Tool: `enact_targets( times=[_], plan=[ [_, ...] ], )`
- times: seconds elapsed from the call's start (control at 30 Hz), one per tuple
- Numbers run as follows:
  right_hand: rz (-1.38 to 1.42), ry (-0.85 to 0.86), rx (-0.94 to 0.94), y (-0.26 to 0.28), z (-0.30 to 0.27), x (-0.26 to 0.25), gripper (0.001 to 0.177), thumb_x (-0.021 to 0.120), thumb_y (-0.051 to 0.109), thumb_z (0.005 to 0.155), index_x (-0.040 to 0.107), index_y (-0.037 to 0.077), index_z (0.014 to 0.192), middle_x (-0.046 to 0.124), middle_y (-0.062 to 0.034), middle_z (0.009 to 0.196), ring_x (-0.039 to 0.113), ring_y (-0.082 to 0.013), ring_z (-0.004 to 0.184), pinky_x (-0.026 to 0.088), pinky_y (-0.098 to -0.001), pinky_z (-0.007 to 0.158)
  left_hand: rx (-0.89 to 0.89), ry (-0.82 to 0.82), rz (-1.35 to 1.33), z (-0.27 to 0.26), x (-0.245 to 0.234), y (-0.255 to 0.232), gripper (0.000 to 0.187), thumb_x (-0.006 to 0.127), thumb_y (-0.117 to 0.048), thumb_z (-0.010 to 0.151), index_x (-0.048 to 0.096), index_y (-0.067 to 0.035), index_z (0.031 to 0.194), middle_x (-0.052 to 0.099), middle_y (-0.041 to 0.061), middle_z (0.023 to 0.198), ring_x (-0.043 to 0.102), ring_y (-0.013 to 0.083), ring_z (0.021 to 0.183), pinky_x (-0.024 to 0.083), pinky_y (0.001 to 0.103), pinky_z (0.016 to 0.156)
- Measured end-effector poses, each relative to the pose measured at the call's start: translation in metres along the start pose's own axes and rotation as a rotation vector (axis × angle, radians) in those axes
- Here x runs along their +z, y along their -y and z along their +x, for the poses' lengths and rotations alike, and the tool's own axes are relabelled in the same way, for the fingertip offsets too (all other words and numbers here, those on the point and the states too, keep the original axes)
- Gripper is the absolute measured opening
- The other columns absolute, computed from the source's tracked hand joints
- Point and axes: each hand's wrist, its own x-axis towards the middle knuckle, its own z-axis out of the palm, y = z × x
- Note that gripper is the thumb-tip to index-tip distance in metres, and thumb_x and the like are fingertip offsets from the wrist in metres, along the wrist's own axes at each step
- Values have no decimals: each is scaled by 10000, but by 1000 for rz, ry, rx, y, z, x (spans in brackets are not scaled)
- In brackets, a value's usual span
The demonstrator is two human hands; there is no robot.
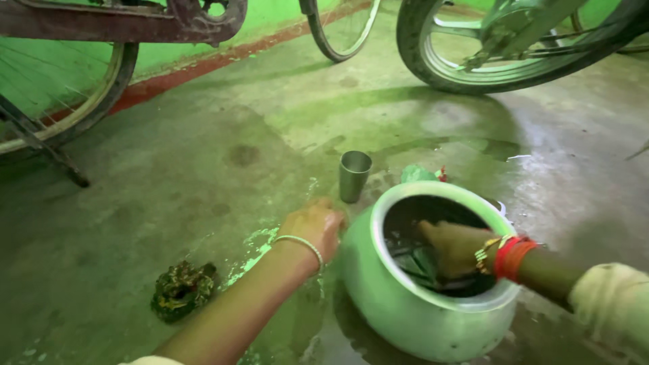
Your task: The person scrubs a wet concrete floor using a dark cloth and water from a white pot. They repeatedly dip the cloth into the pot and scrub the floor surface, moving around a bicycle and a motorcycle parked in the room.
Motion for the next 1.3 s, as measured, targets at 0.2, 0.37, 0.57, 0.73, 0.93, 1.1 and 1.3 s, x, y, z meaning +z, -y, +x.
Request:
enact_targets(
  times=[0.2,0.37,0.57,0.73,0.93,1.1,1.3],
  plan=[
    [-183,-388,-200,30,27,-54,270,675,270,820,743,33,710,695,-216,751,727,-384,772,588,-490,768,-210,75,87,-33,8,138,333,666,-99,843,729,-208,1152,679,115,1234,646,349,1149,514,463,984],
    [156,-497,-410,153,59,-57,188,635,159,824,728,19,741,702,-222,753,713,-401,750,579,-498,734,-579,331,170,-107,25,229,417,827,-373,825,676,-164,1152,674,130,1237,646,341,1148,525,444,972],
    [341,-190,-561,255,104,-25,427,737,170,753,680,118,1173,738,-208,992,715,-346,982,567,-439,868,-545,-220,-66,-115,-10,212,147,631,-259,950,648,-162,1059,747,119,1019,690,371,975,536,494,805],
    [709,-107,-729,298,139,20,732,840,250,722,520,142,1372,679,-167,1229,645,-319,1111,515,-438,937,-618,-549,-820,-92,-60,210,258,569,-223,954,591,-186,1208,719,69,943,753,257,730,574,446,708],
    [1137,129,-629,317,189,5,352,598,368,960,693,58,1096,764,-153,1113,748,-328,1061,600,-446,934,-861,-734,-287,-117,-17,271,254,584,-153,988,619,-122,1238,721,143,1124,711,313,972,536,449,861],
    [543,165,-668,310,173,-17,313,652,280,878,717,42,1070,729,-191,1118,681,-363,1079,547,-493,904,-856,-913,-178,-133,50,279,476,643,-219,947,517,-99,1389,578,185,1363,569,385,1225,453,486,1023],
    [-46,-28,-249,274,191,7,1209,977,271,699,185,281,1613,175,-271,1637,477,-473,1350,477,-488,1085,-881,-611,276,-88,129,212,848,748,-602,745,506,-225,1464,444,267,1483,459,504,1340,327,686,1027]
  ],
)
